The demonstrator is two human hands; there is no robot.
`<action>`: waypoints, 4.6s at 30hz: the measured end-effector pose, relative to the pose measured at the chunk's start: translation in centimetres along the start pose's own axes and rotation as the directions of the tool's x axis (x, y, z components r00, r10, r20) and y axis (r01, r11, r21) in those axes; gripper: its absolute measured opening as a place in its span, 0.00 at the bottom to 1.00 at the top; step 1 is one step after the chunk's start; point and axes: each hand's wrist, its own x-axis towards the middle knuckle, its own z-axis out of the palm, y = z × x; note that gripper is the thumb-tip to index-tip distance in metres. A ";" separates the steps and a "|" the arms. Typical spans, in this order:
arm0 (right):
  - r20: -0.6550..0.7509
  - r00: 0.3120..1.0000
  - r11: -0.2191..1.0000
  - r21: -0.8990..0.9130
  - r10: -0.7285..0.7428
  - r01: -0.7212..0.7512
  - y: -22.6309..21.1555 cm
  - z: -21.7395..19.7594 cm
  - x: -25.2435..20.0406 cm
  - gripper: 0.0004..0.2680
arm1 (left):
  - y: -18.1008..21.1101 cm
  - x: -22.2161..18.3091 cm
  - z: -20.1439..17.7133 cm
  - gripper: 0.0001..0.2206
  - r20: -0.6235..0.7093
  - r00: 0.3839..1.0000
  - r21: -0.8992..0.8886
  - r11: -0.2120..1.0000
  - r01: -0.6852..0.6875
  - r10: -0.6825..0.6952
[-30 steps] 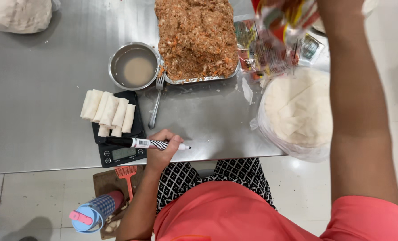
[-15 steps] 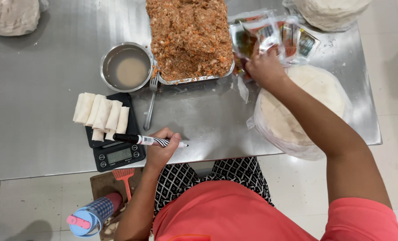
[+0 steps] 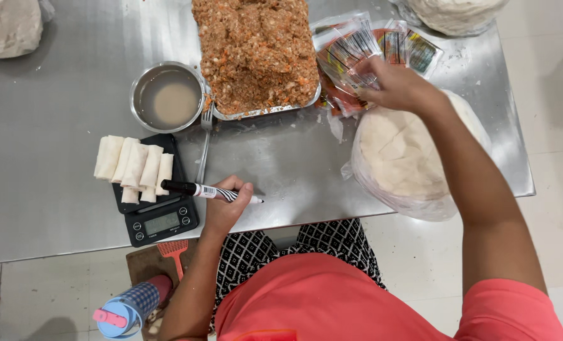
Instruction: The person handles a stack of wrappers and then writes on several small plastic packets with a black marker, organizing them on a stainless steel table next to meat filling and a digital scale.
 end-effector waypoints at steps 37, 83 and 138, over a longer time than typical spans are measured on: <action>-0.587 0.804 0.793 -0.535 -0.100 -0.292 27.7 3.0 6.8 0.07 | 1.7 0.6 0.2 0.14 -0.020 0.999 0.077 0.996 0.042 -0.040; -0.446 0.809 0.898 0.023 -0.384 0.439 -12.0 25.1 -2.0 0.12 | 1.4 -0.5 -4.7 0.11 -0.320 0.941 -0.496 0.866 -0.063 -0.115; -0.306 0.747 0.796 -0.378 -0.590 0.473 -2.8 26.4 1.4 0.17 | -6.1 -0.3 1.2 0.13 -0.134 0.990 -0.180 0.984 0.016 -0.040</action>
